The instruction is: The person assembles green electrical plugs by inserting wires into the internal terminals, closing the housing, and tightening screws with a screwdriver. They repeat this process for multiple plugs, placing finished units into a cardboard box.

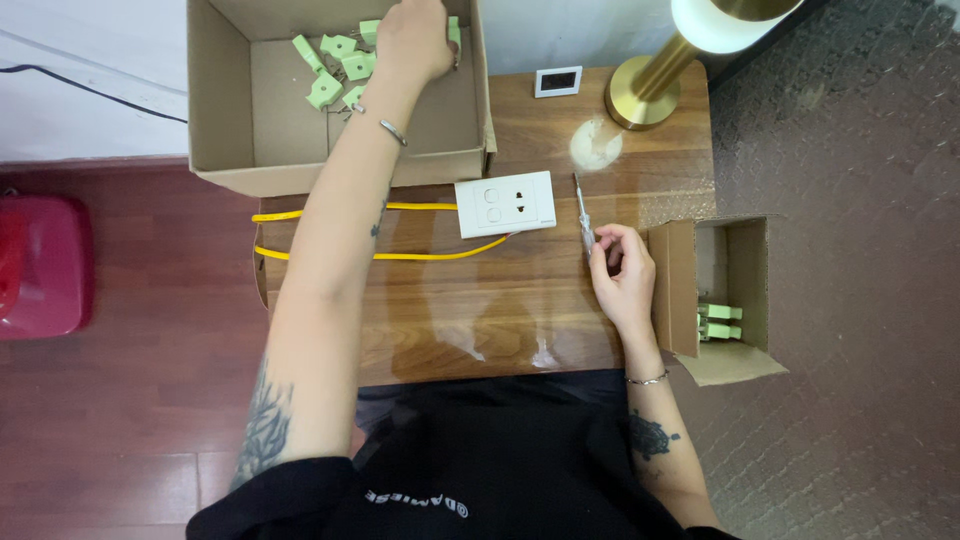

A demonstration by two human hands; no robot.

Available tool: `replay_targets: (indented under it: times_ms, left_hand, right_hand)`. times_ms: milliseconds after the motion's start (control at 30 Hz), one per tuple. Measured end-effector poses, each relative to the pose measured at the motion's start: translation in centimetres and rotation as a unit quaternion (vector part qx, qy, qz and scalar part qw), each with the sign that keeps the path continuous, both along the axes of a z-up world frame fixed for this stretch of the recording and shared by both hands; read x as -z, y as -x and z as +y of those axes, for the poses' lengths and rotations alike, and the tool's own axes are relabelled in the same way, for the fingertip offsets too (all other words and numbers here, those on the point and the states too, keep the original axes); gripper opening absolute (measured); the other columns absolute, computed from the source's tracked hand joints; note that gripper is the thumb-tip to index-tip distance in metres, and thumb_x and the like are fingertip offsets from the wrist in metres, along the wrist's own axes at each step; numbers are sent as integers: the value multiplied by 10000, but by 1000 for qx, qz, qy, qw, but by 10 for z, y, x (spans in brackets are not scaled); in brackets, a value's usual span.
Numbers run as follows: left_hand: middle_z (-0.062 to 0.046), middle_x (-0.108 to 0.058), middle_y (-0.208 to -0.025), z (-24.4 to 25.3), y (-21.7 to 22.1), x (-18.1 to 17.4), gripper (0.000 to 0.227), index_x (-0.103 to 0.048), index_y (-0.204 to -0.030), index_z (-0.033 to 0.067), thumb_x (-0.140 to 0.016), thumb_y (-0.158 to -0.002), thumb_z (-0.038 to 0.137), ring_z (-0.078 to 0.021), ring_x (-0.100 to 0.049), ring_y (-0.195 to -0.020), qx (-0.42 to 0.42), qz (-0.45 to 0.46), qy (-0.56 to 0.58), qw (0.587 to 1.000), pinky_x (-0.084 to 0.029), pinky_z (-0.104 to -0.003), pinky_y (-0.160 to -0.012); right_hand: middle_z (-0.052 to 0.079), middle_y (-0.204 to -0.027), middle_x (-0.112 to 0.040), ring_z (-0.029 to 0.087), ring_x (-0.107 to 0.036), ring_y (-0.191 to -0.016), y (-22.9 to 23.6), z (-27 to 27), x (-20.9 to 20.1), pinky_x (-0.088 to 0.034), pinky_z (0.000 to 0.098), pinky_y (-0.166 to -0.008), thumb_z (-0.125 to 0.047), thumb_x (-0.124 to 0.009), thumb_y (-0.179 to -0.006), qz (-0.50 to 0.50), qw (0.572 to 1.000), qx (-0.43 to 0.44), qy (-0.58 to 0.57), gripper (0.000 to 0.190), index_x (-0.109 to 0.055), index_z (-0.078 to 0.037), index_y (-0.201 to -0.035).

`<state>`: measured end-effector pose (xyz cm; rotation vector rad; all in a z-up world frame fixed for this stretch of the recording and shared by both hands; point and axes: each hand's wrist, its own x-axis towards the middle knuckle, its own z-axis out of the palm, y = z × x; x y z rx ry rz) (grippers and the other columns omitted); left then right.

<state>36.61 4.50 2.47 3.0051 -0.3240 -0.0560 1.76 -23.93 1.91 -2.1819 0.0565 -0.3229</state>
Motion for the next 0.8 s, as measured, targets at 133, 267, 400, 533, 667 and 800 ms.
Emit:
replay_targets:
  times_ms: [133,267,400,533,667,800]
  left_hand:
    - [-229,-686,-1068,-4,4,-12,430,-684,-1040,27,-855,-800,339,-470,-682,-972,-43,23,37,998,-582,-537,-770]
    - [-227,-594,-1178,-7,6,-15,562,-555,-1187,71,-875,-766,261,-486,-631,-1055,-74,67,151,983,-550,-560,-830]
    - [-232,-576,-1175,-9,-10,6,272,-599,-1099,78,-685,-840,77,-478,-630,-1046,-96,68,170,978,-550,-556,-827]
    - [-221,-619,-1114,1,-7,3,147,-623,-1032,71,-603,-887,64,-462,-634,-1034,-91,74,181,976,-529,-544,-853]
    - [-92,-635,-929,21,11,-17,146,-597,-811,160,-619,-745,32,-273,-626,-843,-47,75,232,969,-514,-397,-717]
    - [12,-566,-828,31,76,-82,163,-517,-871,161,-604,-838,27,-133,-536,-730,55,21,344,937,-458,-314,-702]
  right_hand:
    - [6,-913,-594,149,-492,-717,-1,0,-1,-432,304,-741,-17,-614,-943,-2,1000,1,-1,186,-630,-106,-1106]
    - [9,-910,-590,149,-487,-714,0,0,-1,-427,301,-732,-18,-611,-949,-4,1000,-3,-1,183,-633,-100,-1110]
    - [2,-920,-602,140,-489,-702,0,-1,2,-436,296,-730,-30,-617,-942,2,1000,4,-3,185,-633,-111,-1107]
    - [9,-913,-596,150,-487,-716,0,0,-2,-430,302,-736,-24,-614,-945,-4,1000,-1,1,180,-633,-105,-1105]
    - [4,-900,-594,149,-490,-711,-1,-1,-1,-427,304,-726,-30,-614,-942,-1,1000,-2,-2,179,-631,-110,-1101]
    - [4,-891,-587,147,-481,-701,0,0,-1,-433,305,-730,-6,-615,-939,-15,1000,-4,7,185,-631,-102,-1096]
